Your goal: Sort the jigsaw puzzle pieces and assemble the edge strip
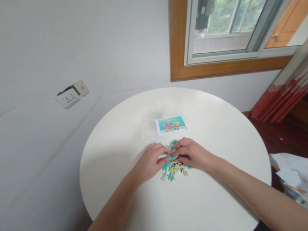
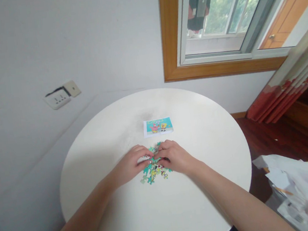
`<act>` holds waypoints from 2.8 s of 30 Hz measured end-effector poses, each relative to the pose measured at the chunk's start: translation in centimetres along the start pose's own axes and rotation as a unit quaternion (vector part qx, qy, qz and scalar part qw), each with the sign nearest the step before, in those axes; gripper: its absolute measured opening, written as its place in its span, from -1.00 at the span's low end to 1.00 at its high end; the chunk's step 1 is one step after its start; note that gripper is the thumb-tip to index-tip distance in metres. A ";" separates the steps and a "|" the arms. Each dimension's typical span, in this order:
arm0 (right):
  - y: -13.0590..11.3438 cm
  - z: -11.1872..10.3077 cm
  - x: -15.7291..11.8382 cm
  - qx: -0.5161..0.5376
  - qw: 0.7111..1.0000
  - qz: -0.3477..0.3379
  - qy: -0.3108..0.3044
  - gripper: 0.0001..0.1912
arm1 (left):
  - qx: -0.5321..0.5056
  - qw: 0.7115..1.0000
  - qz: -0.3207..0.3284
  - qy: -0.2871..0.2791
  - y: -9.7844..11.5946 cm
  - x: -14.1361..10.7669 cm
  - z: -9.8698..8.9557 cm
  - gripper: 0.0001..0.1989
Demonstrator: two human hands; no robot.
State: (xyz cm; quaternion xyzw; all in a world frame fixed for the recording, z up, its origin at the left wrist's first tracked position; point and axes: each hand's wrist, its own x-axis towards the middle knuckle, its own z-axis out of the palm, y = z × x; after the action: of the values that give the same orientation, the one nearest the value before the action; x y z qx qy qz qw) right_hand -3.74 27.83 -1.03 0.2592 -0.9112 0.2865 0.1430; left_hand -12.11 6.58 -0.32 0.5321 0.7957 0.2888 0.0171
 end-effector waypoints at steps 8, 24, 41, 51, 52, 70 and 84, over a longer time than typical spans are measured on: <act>0.4 -0.2 -0.3 0.026 0.999 0.007 0.030 -0.88 | 0.018 1.000 -0.002 -0.006 0.0 -0.2 -0.1 -0.91; 0.6 0.1 -0.2 0.053 0.998 0.022 0.034 -0.85 | 0.049 0.999 0.004 -0.009 0.5 0.1 0.5 -0.89; 0.7 -0.2 -0.3 0.093 0.995 0.015 0.036 -0.92 | 0.051 0.997 0.055 -0.002 0.4 0.5 -0.1 -0.78; 0.2 -1.1 -0.3 0.134 0.987 0.067 0.063 -0.90 | -0.007 0.998 -0.025 0.063 0.8 0.5 -0.3 -0.70; 0.0 -1.1 -0.3 0.137 0.985 0.081 0.067 -0.90 | -0.016 0.997 -0.036 0.067 0.8 0.6 -0.3 -0.72; -2.6 0.4 0.2 -0.220 0.968 -0.027 0.116 -0.80 | -0.306 0.913 -0.265 0.044 2.3 1.2 0.8 -0.56; -1.0 -0.4 0.5 0.124 0.964 0.182 0.150 -0.74 | -0.373 0.912 -0.168 0.035 1.8 0.8 1.4 -0.63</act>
State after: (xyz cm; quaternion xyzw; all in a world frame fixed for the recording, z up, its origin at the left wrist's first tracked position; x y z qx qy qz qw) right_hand -3.52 27.18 -0.02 0.0587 -0.8685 0.4539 0.1904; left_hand -10.44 8.34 -0.44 0.3352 0.7080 0.5755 0.2351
